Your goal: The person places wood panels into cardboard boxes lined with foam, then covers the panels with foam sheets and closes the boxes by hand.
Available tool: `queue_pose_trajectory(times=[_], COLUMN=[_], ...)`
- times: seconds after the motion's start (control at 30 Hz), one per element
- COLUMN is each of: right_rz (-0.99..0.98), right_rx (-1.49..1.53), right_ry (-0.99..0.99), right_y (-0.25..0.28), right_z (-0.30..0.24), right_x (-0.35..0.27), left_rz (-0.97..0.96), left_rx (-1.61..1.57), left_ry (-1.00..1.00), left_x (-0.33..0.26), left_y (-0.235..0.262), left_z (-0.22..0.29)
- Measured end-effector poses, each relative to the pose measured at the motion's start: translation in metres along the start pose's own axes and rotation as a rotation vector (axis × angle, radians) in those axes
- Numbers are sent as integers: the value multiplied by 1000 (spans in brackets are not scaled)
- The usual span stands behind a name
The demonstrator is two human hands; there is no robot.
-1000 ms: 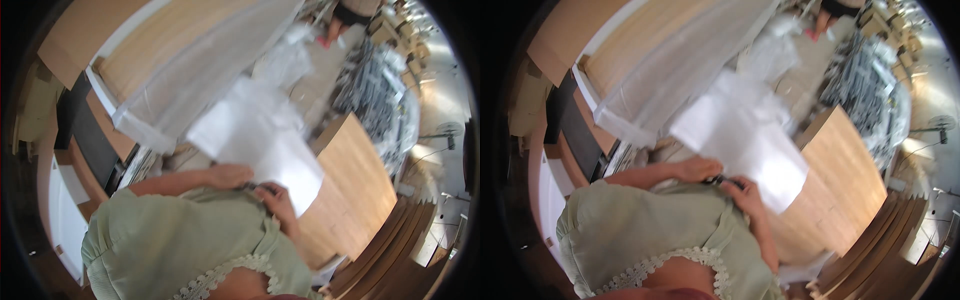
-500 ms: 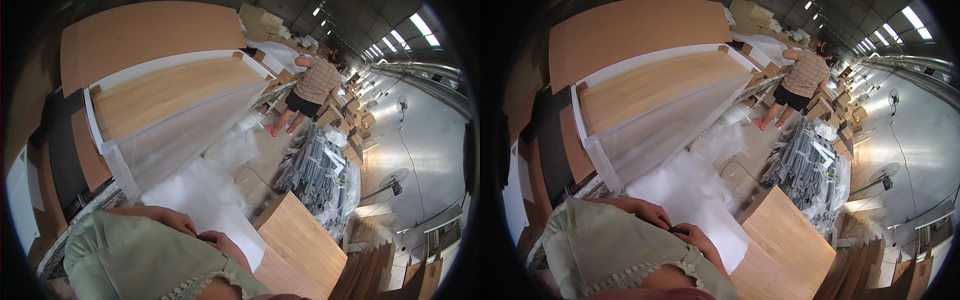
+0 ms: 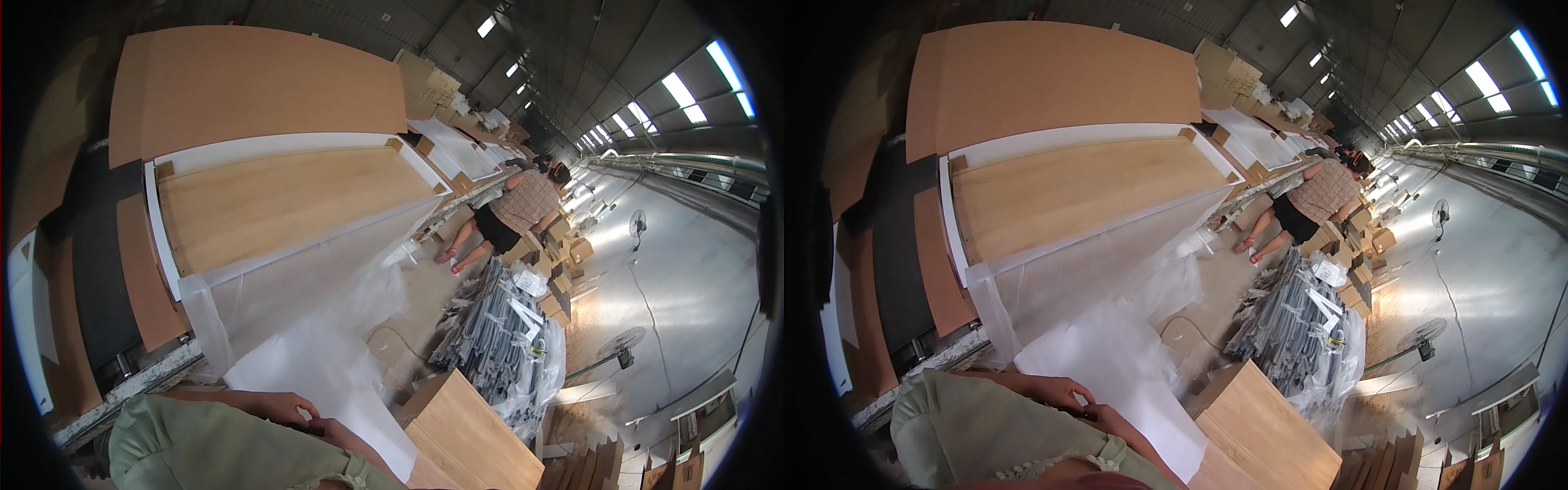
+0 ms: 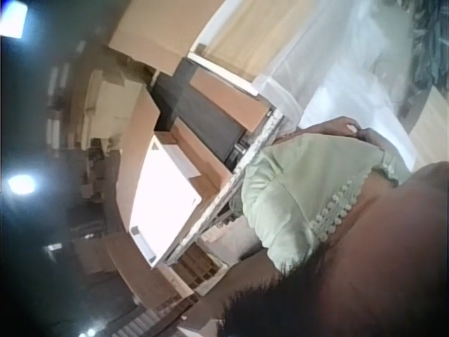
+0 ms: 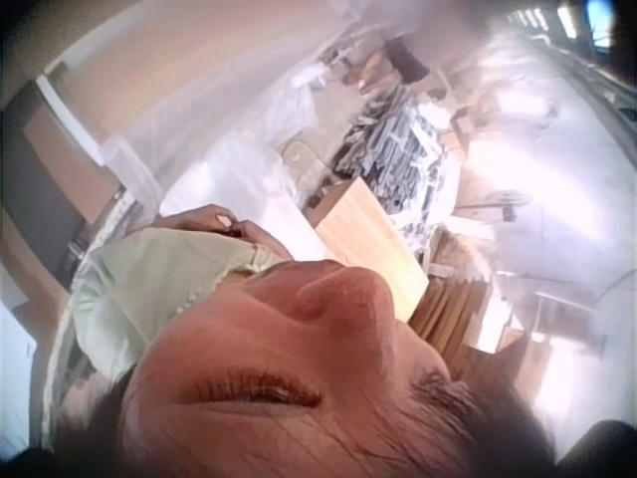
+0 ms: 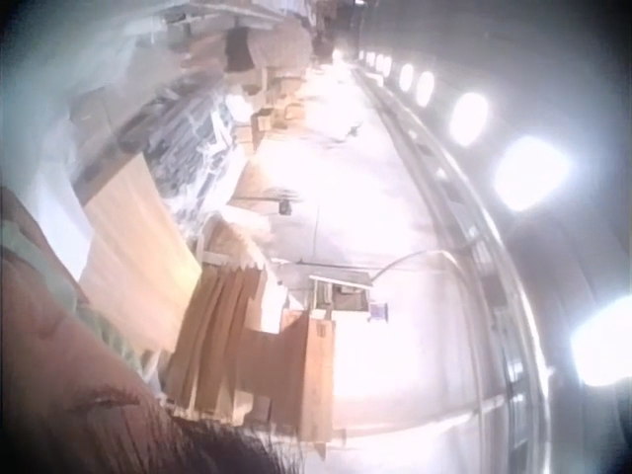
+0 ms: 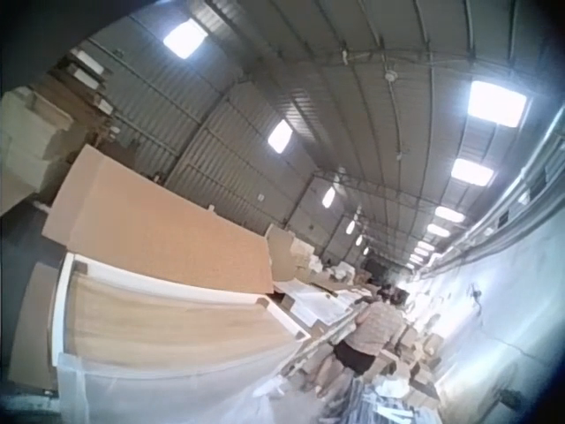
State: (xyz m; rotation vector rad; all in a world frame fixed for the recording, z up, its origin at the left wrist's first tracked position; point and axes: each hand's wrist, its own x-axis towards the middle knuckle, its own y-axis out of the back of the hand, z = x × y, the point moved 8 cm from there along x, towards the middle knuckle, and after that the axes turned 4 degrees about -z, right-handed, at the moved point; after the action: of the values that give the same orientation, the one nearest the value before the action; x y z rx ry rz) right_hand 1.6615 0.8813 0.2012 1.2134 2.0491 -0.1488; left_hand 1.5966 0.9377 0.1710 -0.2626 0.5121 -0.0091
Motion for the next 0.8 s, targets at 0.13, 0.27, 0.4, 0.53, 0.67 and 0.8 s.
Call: queue_pose_trajectory(times=[0.13,0.27,0.4,0.53,0.67,0.8], right_rz=[42,107,215,204,187,231], right_rx=[167,258,444,446,473,567], right_ry=[71,39,198,192,106,101], right_y=[-3,-1,-2,-1,-10,-19], right_z=[11,-3,-23,-8,38,77], right_x=[-1,-3,0,-7,-36,-68], left_rz=[62,121,117,109,-12,-153], left_rx=[-36,-131,-45,56,14,-5], left_ry=[-94,-78,-171,-145,-107,-93], left_x=[-14,-13,-29,-22,7,34], left_y=[2,15,37,27,-15,-66], left_z=[31,22,31,43,35,30])
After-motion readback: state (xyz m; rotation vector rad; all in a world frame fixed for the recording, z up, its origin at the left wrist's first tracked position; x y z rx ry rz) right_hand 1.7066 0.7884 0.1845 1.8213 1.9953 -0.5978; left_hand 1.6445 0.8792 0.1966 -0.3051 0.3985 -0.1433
